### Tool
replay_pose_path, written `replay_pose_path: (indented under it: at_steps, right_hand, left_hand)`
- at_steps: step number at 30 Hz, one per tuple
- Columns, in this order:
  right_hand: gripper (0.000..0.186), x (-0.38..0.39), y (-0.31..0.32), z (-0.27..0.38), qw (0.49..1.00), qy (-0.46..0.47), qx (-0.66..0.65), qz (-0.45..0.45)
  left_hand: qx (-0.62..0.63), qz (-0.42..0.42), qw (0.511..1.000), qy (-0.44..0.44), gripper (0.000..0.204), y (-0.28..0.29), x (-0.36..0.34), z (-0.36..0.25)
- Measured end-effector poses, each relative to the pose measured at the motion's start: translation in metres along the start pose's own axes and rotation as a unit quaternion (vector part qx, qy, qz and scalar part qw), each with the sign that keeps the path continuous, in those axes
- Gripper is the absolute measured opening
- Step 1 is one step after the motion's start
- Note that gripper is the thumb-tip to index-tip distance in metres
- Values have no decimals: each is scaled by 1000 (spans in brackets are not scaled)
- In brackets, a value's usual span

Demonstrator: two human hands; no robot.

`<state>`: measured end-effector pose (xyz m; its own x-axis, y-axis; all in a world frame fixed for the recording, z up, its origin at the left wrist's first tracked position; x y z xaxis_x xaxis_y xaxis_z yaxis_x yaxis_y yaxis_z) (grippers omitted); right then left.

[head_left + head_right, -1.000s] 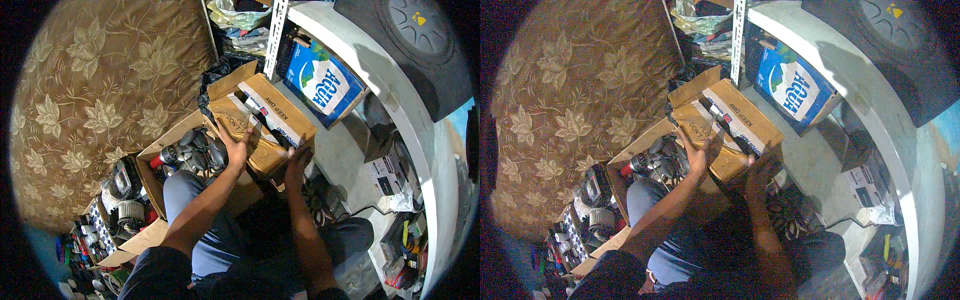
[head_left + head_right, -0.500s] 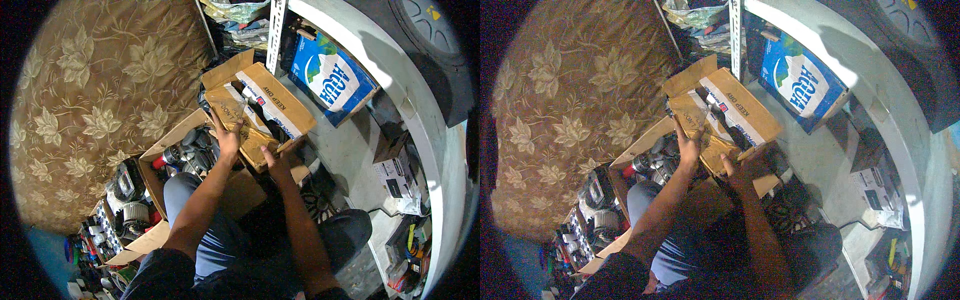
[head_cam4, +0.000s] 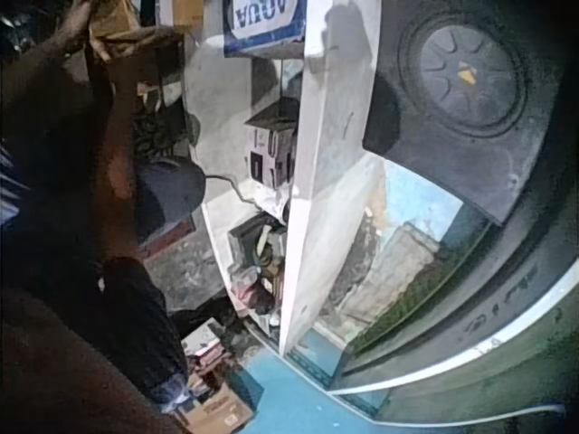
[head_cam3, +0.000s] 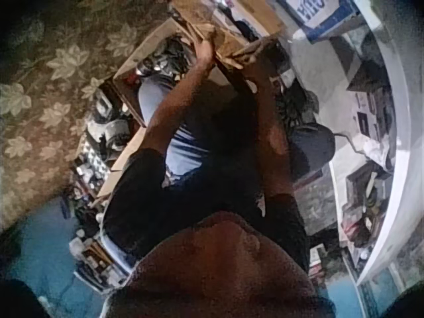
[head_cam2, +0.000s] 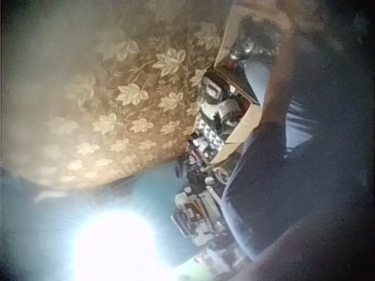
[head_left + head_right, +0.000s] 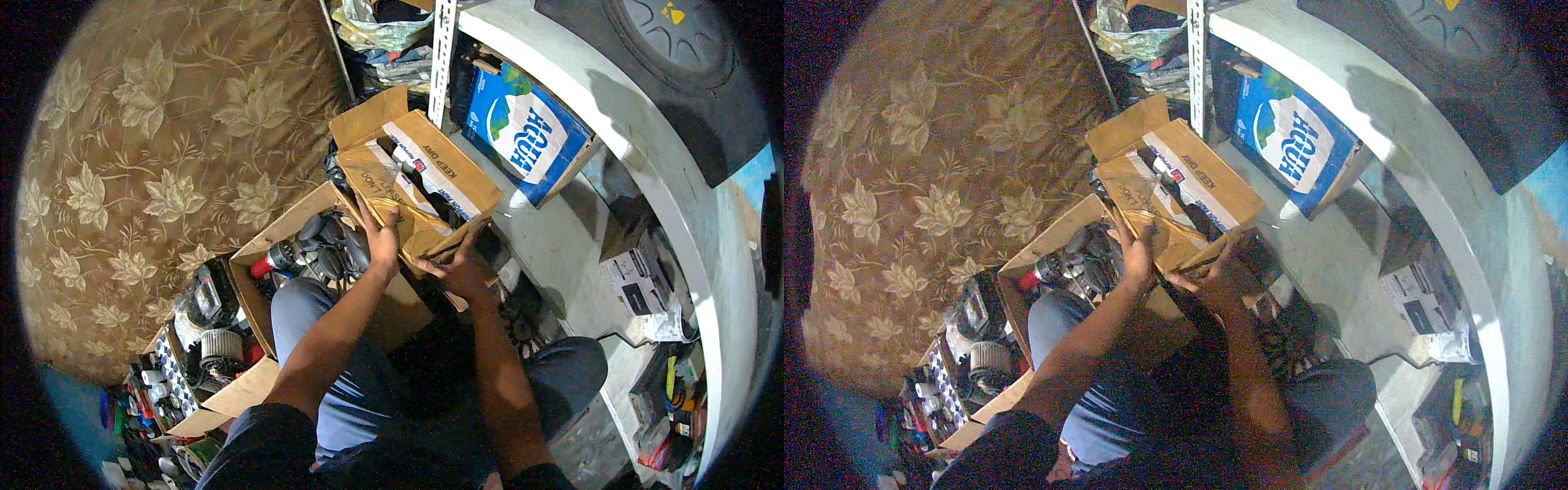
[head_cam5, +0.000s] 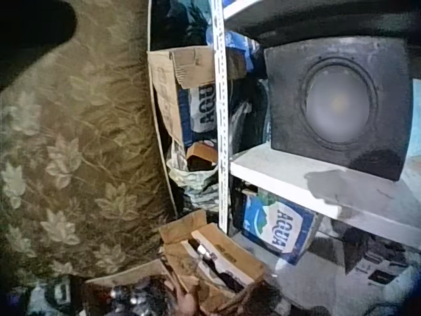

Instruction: The person sorts through various car parts including a motor, a sun visor, and electronics, placing them into boxes or on shelves.

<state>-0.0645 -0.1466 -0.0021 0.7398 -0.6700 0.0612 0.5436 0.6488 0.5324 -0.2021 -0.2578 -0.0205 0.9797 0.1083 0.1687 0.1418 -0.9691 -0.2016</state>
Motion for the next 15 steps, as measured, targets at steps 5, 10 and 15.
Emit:
replay_pose_path:
  at_steps: [5,10,15]
  right_hand:
    - [147,-15,-32,-40,981,111,-62,-149]
    - [141,-22,-54,-23,906,319,-48,-275]
    - [130,-41,-64,-40,960,149,-160,-173]
  left_hand:
    - [67,31,996,45,85,-6,-2,6]
    - [58,20,998,-30,82,-1,-28,14]
    - [70,45,996,-24,80,-15,-36,4]
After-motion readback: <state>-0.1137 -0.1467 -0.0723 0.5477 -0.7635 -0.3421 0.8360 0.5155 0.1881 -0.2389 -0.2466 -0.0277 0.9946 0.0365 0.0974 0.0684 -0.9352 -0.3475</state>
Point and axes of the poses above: each hand's wrist, its own x-axis away from the middle knuckle, its own y-axis out of the back of the hand, z = x × y, the point moved 1 cm from there along -x, towards the middle knuckle, and after that the axes turned 15 degrees about -z, right-handed, at the moved point
